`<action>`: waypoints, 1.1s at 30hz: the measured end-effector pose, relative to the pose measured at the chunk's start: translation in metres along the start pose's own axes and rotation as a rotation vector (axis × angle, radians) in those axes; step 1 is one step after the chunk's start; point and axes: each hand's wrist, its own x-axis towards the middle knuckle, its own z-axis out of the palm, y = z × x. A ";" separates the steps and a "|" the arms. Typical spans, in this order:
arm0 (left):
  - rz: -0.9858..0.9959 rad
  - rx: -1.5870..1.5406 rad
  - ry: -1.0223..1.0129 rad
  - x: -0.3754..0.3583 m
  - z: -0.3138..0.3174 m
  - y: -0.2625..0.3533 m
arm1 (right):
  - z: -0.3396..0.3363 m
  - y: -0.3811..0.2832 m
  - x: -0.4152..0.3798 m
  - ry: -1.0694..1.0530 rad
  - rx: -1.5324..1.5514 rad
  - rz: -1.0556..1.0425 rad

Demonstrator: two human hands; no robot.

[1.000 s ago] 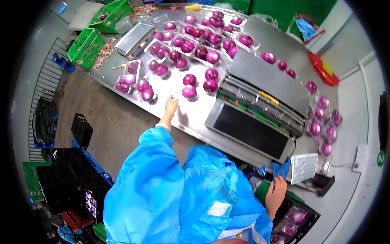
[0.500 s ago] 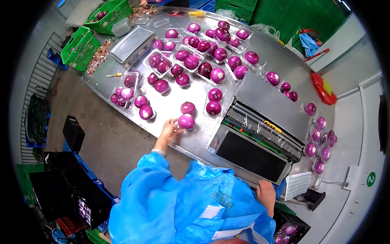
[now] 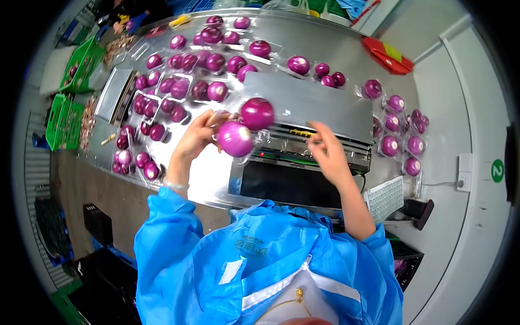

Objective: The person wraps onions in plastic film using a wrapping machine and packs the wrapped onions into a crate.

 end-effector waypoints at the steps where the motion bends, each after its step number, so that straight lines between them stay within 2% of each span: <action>1: -0.036 -0.018 -0.081 0.028 0.019 0.006 | -0.008 0.008 0.017 0.024 0.209 0.026; 2: -0.076 -0.039 -0.160 0.057 0.037 0.010 | -0.017 0.021 0.033 0.078 0.226 0.015; 4: -0.154 -0.019 -0.267 0.122 0.051 -0.010 | -0.040 0.041 0.050 0.065 0.326 0.164; 7: -0.247 -0.019 -0.393 0.195 0.085 -0.016 | -0.055 0.068 0.054 0.273 0.236 0.342; 10: -0.231 0.211 -0.321 0.245 0.102 -0.039 | -0.067 0.100 0.048 0.334 0.328 0.460; 11: -0.229 0.204 -0.307 0.252 0.107 -0.045 | -0.064 0.107 0.045 0.428 0.379 0.456; 12: -0.234 0.197 -0.292 0.254 0.110 -0.053 | -0.067 0.113 0.041 0.410 0.420 0.468; 15: -0.167 0.083 -0.264 0.232 0.112 -0.064 | -0.080 0.126 0.025 0.319 0.554 0.465; 17: -0.080 0.064 -0.197 0.198 0.106 -0.055 | -0.094 0.124 0.009 0.336 0.436 0.380; 18: -0.017 0.145 -0.073 0.177 0.101 -0.050 | -0.102 0.125 0.000 0.380 0.344 0.308; 19: 0.070 0.285 -0.015 0.164 0.076 -0.056 | -0.114 0.128 -0.012 0.422 0.136 0.353; 20: 0.115 0.533 0.201 0.139 0.073 -0.047 | -0.125 0.131 -0.026 0.459 -0.075 0.397; 21: 0.083 0.691 0.359 0.121 0.057 -0.050 | -0.132 0.134 -0.039 0.534 -0.316 0.287; 22: 0.024 0.724 0.539 0.102 0.060 -0.053 | -0.137 0.137 -0.051 0.557 -0.399 0.282; 23: 0.067 0.699 0.581 0.087 0.040 -0.077 | -0.135 0.137 -0.060 0.513 -0.581 0.306; 24: 0.014 0.947 0.611 0.073 0.042 -0.084 | -0.131 0.138 -0.067 0.464 -0.763 0.329; 26: 0.157 1.303 0.554 0.062 0.062 -0.108 | -0.102 0.140 -0.067 0.372 -0.977 0.378; 28: 0.168 1.348 0.500 0.064 0.089 -0.127 | -0.075 0.149 -0.056 0.415 -0.883 0.340; 30: 0.237 1.274 0.489 0.072 0.103 -0.140 | -0.067 0.161 -0.051 0.357 -0.796 0.349; 31: 0.166 1.153 0.434 0.075 0.101 -0.136 | -0.069 0.166 -0.053 0.376 -0.824 0.216; 32: 0.100 1.030 0.378 0.077 0.097 -0.131 | -0.078 0.165 -0.057 0.314 -0.559 0.279; 33: -0.009 0.800 0.238 0.075 0.087 -0.122 | -0.092 0.162 -0.064 0.252 -0.296 0.333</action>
